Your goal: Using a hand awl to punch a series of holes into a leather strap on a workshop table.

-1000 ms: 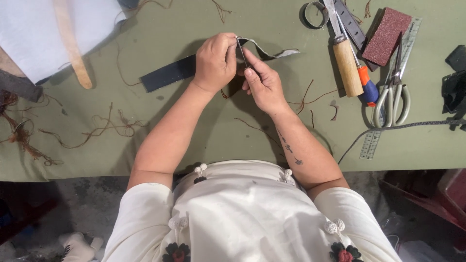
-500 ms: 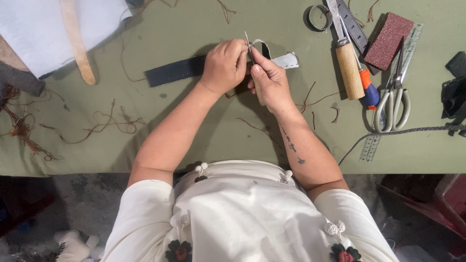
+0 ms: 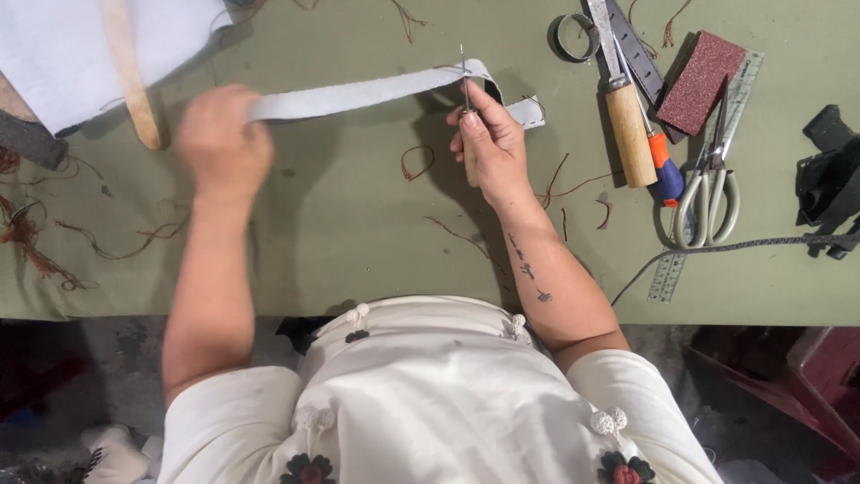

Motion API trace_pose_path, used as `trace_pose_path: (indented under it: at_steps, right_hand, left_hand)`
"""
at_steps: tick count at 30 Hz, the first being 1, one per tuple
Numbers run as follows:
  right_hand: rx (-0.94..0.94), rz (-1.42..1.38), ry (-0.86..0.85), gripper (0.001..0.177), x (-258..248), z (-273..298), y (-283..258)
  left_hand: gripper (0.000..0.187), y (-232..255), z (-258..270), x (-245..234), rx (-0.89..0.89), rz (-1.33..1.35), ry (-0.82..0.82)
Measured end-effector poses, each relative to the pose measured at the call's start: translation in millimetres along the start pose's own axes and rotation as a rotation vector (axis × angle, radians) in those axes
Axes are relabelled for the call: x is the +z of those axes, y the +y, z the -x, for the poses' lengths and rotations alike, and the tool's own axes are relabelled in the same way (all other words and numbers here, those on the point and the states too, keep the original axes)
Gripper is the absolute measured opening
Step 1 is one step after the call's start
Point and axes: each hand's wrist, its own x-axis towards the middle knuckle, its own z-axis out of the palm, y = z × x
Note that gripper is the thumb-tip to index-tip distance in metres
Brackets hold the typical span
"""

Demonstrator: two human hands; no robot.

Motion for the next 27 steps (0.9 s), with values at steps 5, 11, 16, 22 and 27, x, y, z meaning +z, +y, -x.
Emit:
trace_pose_path:
  at_steps: [5,11,16,22,27]
  right_hand:
    - [-0.012,0.008,0.026,0.042,-1.0,-1.4,0.3]
    - [0.009,0.040,-0.003,0.041,5.5,0.7,-6.2]
    - [0.002,0.044,0.002,0.048,3.2,0.4,-4.5]
    - [-0.018,0.013,0.014,0.044,0.4,-2.7,0.9]
    - [-0.016,0.038,0.009,0.041,2.9,-2.2,-9.9]
  left_hand:
    - [0.027,-44.1,31.8,-43.0,-0.194,-0.282,-0.070]
    - [0.015,-4.3,-12.7,-49.7,-0.353,0.008,-0.162]
    - [0.011,76.4,-70.9,18.3,-0.150,0.569,-0.182]
    - [0.027,144.6,-106.2,100.0,-0.382,1.015,-0.167]
    - [0.019,153.8,-106.7,89.5,-0.327,1.012,-0.258]
